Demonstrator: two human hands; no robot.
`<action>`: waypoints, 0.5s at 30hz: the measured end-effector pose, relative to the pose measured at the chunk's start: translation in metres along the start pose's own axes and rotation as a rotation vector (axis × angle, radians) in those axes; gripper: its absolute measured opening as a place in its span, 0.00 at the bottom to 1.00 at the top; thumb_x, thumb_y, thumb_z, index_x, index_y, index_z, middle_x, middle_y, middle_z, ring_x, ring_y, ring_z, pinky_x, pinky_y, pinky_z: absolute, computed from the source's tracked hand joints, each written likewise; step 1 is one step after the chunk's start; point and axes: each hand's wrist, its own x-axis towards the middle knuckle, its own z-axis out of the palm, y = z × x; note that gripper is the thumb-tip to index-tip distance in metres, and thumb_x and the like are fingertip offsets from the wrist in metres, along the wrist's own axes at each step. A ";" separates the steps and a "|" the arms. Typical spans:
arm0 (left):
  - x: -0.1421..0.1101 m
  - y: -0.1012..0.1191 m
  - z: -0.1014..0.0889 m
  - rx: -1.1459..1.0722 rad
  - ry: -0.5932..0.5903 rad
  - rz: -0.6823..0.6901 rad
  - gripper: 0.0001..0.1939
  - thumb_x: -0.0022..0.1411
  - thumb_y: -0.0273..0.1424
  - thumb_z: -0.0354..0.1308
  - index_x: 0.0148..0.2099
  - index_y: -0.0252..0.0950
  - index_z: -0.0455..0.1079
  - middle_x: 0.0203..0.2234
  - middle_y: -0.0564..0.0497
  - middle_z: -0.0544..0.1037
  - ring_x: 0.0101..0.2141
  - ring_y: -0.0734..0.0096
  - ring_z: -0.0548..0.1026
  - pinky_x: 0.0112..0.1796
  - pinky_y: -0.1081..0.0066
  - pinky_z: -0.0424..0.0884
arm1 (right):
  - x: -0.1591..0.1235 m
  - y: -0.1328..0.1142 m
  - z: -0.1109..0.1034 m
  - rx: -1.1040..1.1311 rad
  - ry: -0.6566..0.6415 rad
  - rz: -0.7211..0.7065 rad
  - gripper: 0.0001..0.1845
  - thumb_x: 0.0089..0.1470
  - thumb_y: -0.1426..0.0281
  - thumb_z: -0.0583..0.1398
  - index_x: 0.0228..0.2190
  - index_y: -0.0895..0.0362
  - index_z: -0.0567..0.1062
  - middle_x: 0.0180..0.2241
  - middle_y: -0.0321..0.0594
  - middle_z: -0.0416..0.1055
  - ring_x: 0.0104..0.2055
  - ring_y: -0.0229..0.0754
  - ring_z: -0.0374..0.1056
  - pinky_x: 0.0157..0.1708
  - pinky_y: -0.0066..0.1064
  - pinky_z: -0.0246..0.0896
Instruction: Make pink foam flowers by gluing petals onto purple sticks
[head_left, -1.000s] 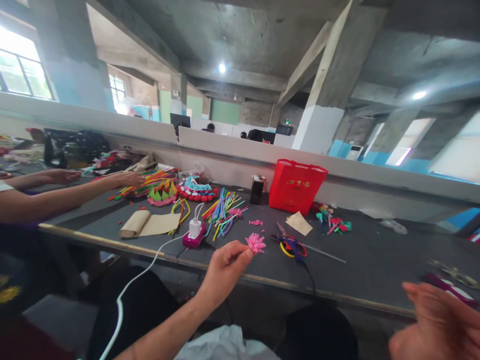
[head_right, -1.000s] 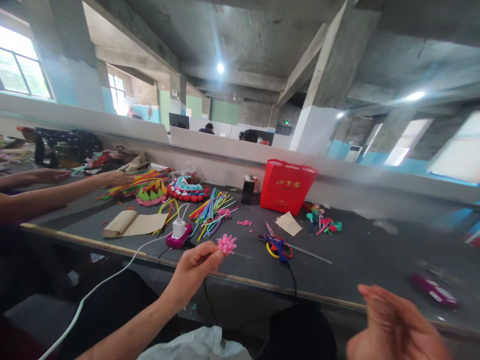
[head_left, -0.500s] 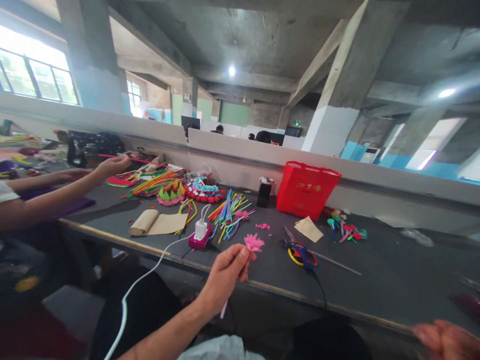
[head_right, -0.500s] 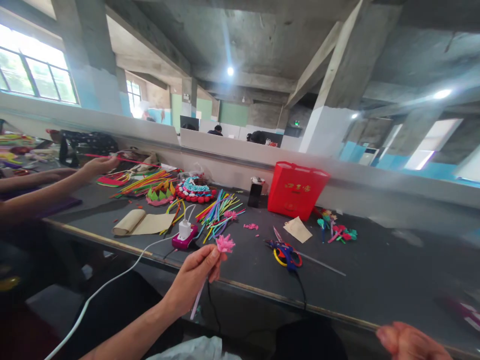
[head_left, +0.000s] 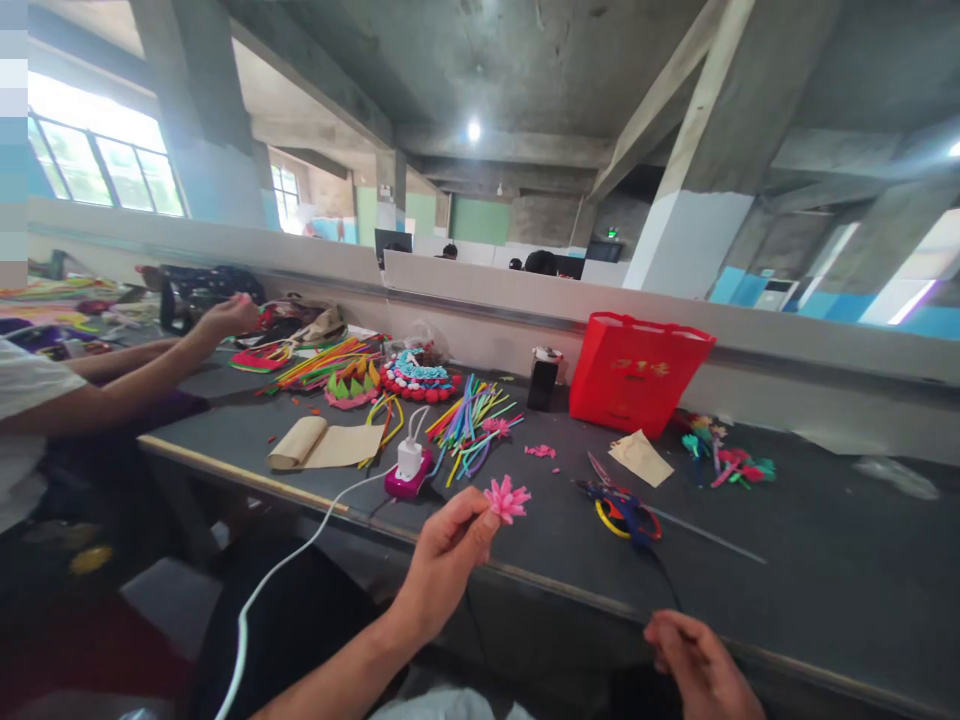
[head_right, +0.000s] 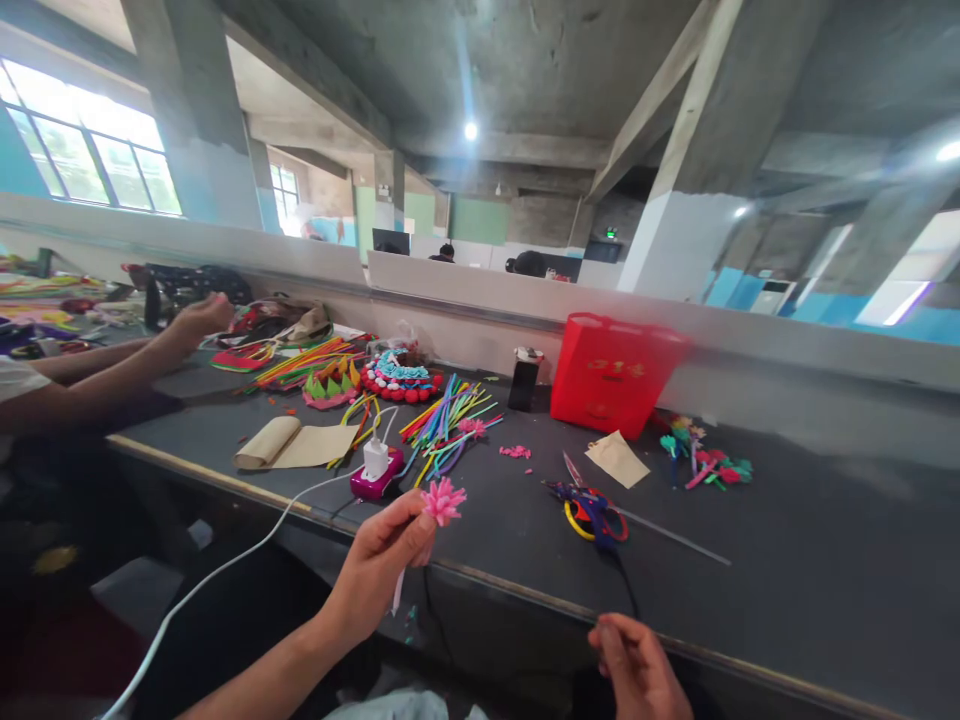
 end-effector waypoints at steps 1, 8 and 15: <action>0.000 0.000 0.000 0.008 0.004 0.001 0.13 0.66 0.38 0.56 0.32 0.35 0.67 0.24 0.56 0.60 0.24 0.79 0.58 0.26 0.74 0.55 | 0.001 0.002 0.004 0.023 -0.037 0.028 0.31 0.37 0.42 0.64 0.30 0.57 0.78 0.26 0.43 0.79 0.27 0.47 0.75 0.27 0.32 0.71; -0.003 0.007 -0.002 0.162 0.031 0.116 0.12 0.65 0.36 0.56 0.31 0.35 0.70 0.26 0.54 0.64 0.27 0.75 0.62 0.29 0.74 0.59 | 0.003 -0.008 0.015 -0.010 -0.120 -0.037 0.26 0.39 0.46 0.65 0.31 0.55 0.81 0.29 0.40 0.79 0.32 0.46 0.76 0.34 0.27 0.71; -0.006 0.015 -0.001 0.270 0.002 0.243 0.08 0.64 0.32 0.57 0.34 0.35 0.74 0.29 0.49 0.71 0.30 0.71 0.68 0.32 0.72 0.63 | 0.000 0.013 0.029 -0.203 -0.242 -0.161 0.24 0.51 0.48 0.57 0.20 0.54 0.73 0.16 0.33 0.66 0.22 0.39 0.66 0.26 0.26 0.63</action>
